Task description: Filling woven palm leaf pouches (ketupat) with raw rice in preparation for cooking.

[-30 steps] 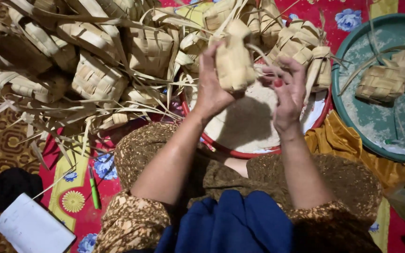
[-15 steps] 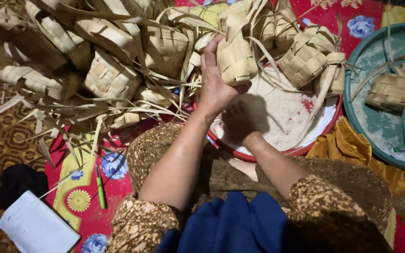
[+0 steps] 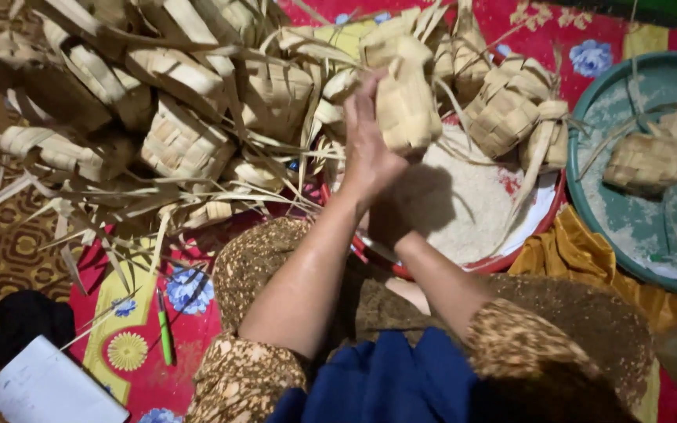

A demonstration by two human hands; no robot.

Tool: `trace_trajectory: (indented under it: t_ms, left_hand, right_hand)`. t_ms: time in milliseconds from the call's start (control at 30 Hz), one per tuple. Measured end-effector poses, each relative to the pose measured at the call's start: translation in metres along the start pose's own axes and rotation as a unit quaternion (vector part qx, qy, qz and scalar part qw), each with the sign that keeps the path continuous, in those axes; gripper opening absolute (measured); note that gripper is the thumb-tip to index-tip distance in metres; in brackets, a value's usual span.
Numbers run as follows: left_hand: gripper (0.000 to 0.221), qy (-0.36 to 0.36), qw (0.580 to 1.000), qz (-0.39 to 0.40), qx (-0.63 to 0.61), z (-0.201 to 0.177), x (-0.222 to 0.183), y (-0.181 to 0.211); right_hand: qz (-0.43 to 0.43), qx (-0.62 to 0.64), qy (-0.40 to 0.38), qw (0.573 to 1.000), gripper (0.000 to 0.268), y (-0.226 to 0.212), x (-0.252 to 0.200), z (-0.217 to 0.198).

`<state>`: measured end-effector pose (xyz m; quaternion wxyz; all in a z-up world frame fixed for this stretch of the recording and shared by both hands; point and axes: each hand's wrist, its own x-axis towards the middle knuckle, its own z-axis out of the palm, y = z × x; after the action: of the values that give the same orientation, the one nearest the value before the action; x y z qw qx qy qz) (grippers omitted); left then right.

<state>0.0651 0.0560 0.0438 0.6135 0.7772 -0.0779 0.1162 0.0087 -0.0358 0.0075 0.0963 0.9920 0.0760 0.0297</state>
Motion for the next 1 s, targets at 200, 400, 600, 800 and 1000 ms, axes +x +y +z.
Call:
trace_trajectory:
  t_ms: [200, 400, 600, 800, 1000]
  left_hand:
    - [0.115, -0.031, 0.995, 0.02, -0.096, -0.002, -0.013, -0.022]
    - [0.12, -0.032, 0.995, 0.036, -0.09, -0.003, -0.01, -0.008]
    - [0.124, -0.055, 0.995, 0.026, -0.074, 0.004, -0.014, -0.002]
    - [0.121, -0.08, 0.994, 0.0, -0.075, 0.003, -0.027, -0.004]
    - [0.116, -0.126, 0.99, -0.034, -0.056, 0.009, -0.041, 0.006]
  right_hand:
    - [-0.031, -0.011, 0.045, 0.998, 0.016, 0.021, 0.017, 0.018]
    - [0.21, -0.019, 0.391, 0.896, 0.032, 0.003, 0.011, 0.106]
    - [0.042, 0.117, -0.031, 0.992, 0.021, 0.064, -0.046, 0.062]
    - [0.045, 0.269, -0.029, 0.962, 0.026, 0.076, -0.057, 0.074]
    - [0.055, 0.401, -0.035, 0.914, 0.033, 0.11, -0.073, 0.126]
